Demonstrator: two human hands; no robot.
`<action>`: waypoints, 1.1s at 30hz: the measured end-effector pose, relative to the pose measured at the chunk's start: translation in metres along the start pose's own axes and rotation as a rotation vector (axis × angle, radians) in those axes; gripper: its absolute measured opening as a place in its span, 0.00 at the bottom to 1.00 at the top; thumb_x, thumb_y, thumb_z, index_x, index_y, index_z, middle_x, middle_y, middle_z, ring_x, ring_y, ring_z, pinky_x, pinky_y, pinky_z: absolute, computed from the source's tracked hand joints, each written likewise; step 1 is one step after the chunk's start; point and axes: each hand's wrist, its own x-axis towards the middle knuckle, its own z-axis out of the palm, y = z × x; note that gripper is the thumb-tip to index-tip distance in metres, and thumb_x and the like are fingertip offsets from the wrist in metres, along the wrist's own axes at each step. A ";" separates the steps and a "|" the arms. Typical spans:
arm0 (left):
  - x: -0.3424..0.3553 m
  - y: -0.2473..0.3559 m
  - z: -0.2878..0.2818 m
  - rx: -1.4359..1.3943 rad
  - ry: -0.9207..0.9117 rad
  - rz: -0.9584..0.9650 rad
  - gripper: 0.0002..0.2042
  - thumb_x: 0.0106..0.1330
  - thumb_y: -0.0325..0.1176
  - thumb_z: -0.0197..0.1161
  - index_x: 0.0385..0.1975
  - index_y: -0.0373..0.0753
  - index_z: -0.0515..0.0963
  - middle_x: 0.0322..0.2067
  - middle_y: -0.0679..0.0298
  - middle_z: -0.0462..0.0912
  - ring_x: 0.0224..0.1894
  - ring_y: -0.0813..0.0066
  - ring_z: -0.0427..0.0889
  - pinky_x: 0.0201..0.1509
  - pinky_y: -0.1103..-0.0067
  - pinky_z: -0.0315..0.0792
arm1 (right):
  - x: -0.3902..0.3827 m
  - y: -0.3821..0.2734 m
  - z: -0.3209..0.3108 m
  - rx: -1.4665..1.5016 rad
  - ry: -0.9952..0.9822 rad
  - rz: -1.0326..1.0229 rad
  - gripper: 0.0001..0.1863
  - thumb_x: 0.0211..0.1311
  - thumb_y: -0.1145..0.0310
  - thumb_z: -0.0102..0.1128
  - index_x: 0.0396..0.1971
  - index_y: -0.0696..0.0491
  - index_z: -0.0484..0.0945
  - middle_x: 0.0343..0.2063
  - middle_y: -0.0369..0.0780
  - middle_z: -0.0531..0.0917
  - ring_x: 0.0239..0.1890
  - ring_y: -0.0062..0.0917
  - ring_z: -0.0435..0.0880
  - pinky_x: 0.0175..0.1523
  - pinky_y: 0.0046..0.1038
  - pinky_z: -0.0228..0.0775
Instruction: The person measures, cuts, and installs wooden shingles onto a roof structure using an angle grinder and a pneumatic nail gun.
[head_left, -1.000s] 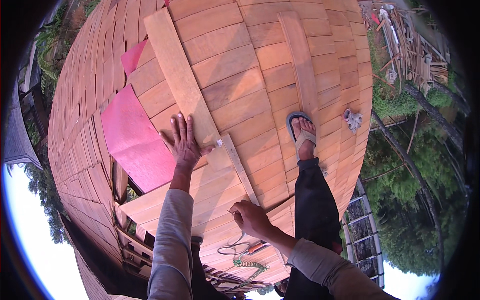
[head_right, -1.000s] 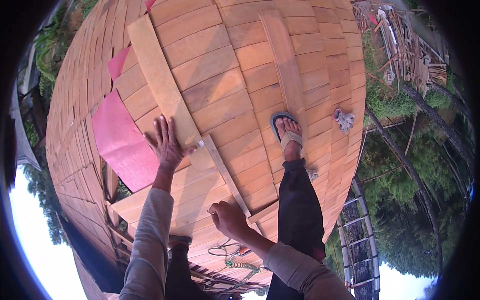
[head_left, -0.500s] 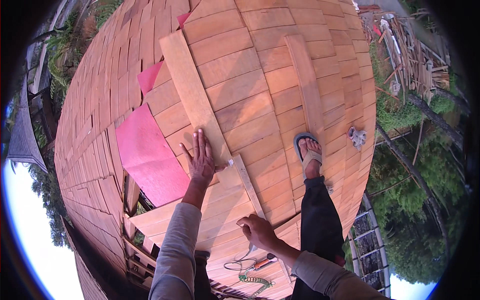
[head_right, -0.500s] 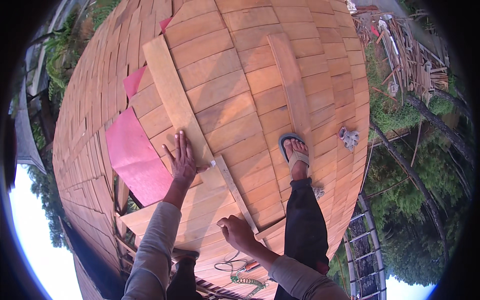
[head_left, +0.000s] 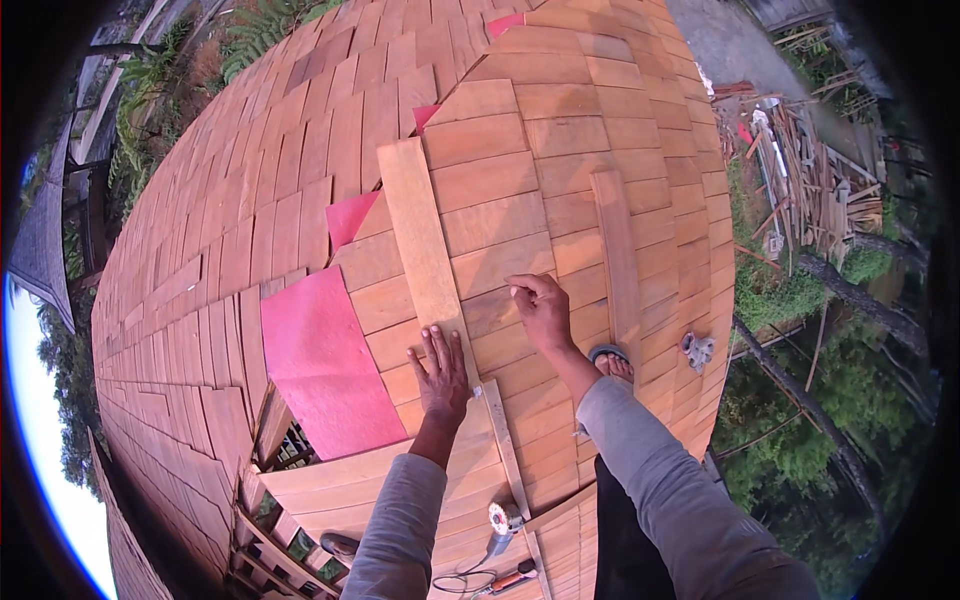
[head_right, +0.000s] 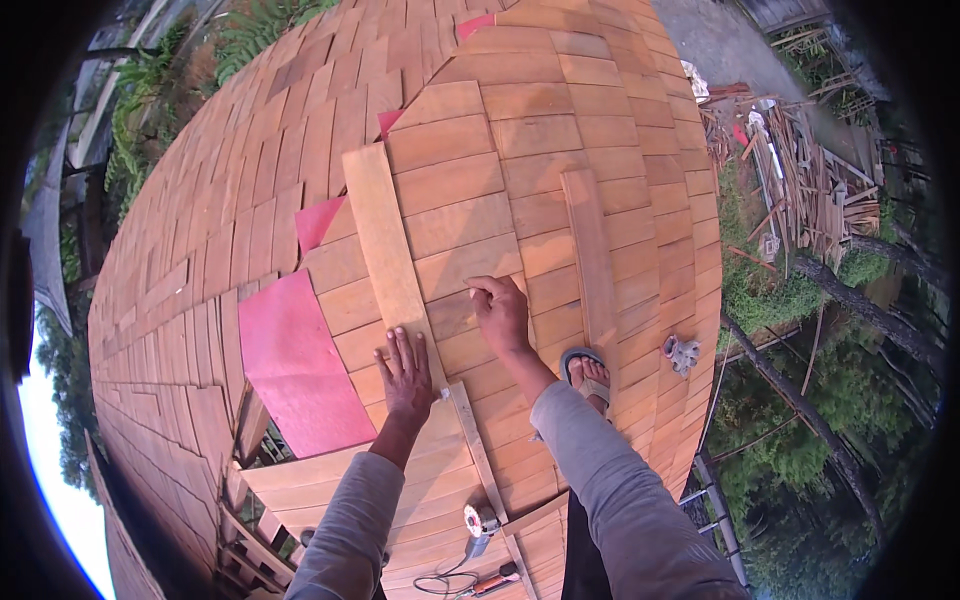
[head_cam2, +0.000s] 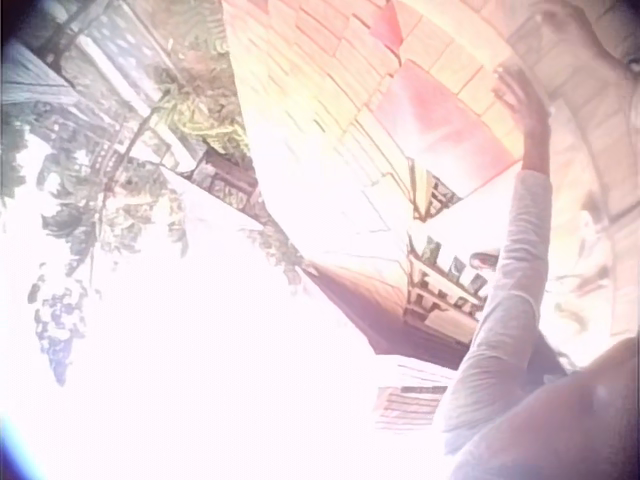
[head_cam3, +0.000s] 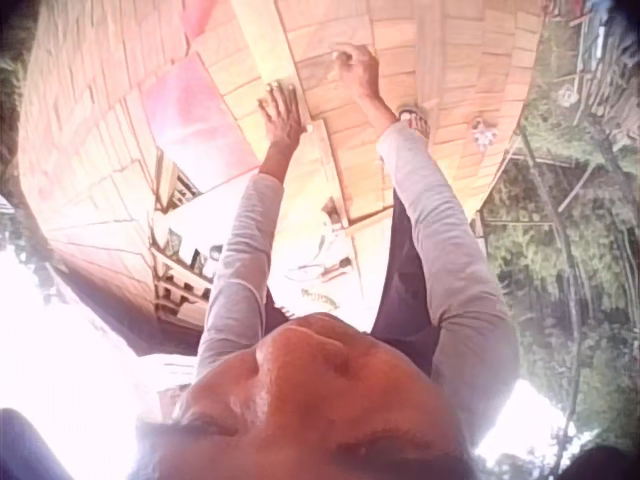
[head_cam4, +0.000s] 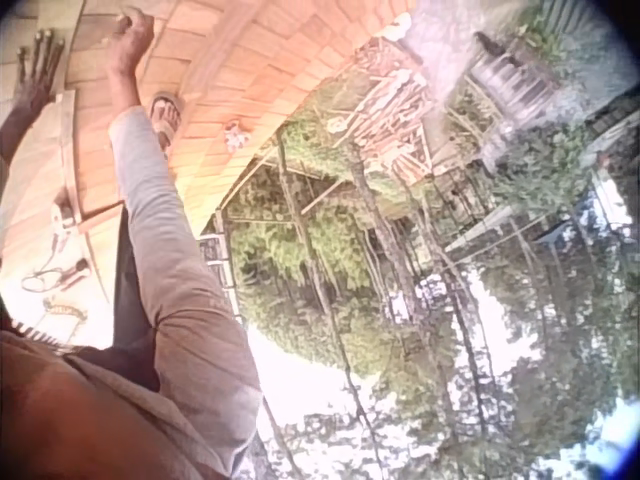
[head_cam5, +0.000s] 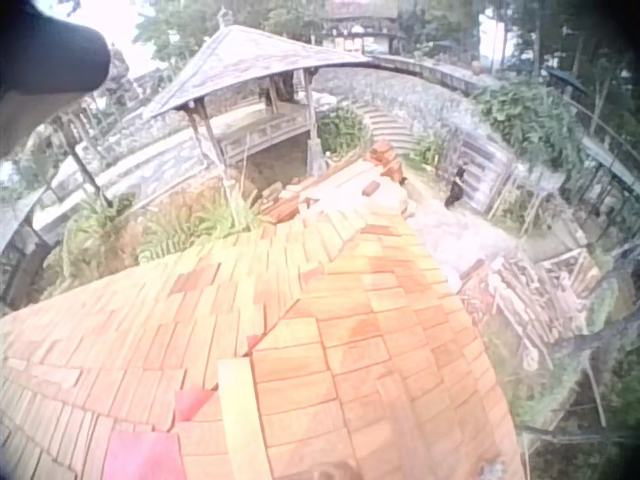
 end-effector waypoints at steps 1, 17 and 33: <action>0.001 0.002 -0.008 -0.084 -0.065 0.011 0.40 0.70 0.34 0.59 0.79 0.36 0.48 0.79 0.37 0.38 0.81 0.36 0.35 0.77 0.34 0.34 | 0.042 -0.005 0.010 -0.075 0.014 0.003 0.08 0.63 0.74 0.65 0.41 0.51 0.88 0.30 0.42 0.84 0.33 0.31 0.85 0.42 0.34 0.79; -0.002 -0.005 0.000 0.004 0.015 0.023 0.37 0.70 0.31 0.56 0.78 0.35 0.51 0.78 0.35 0.41 0.80 0.34 0.39 0.77 0.34 0.38 | 0.235 -0.070 0.122 -0.224 0.046 -0.196 0.05 0.62 0.67 0.65 0.31 0.49 0.87 0.35 0.47 0.87 0.43 0.44 0.86 0.50 0.44 0.79; -0.001 -0.003 -0.007 -0.064 -0.007 0.023 0.34 0.73 0.33 0.54 0.78 0.36 0.51 0.78 0.40 0.42 0.81 0.39 0.39 0.77 0.35 0.40 | 0.166 -0.072 0.109 -0.689 -0.328 -0.282 0.09 0.61 0.77 0.56 0.39 0.55 0.83 0.45 0.50 0.83 0.48 0.46 0.86 0.54 0.43 0.81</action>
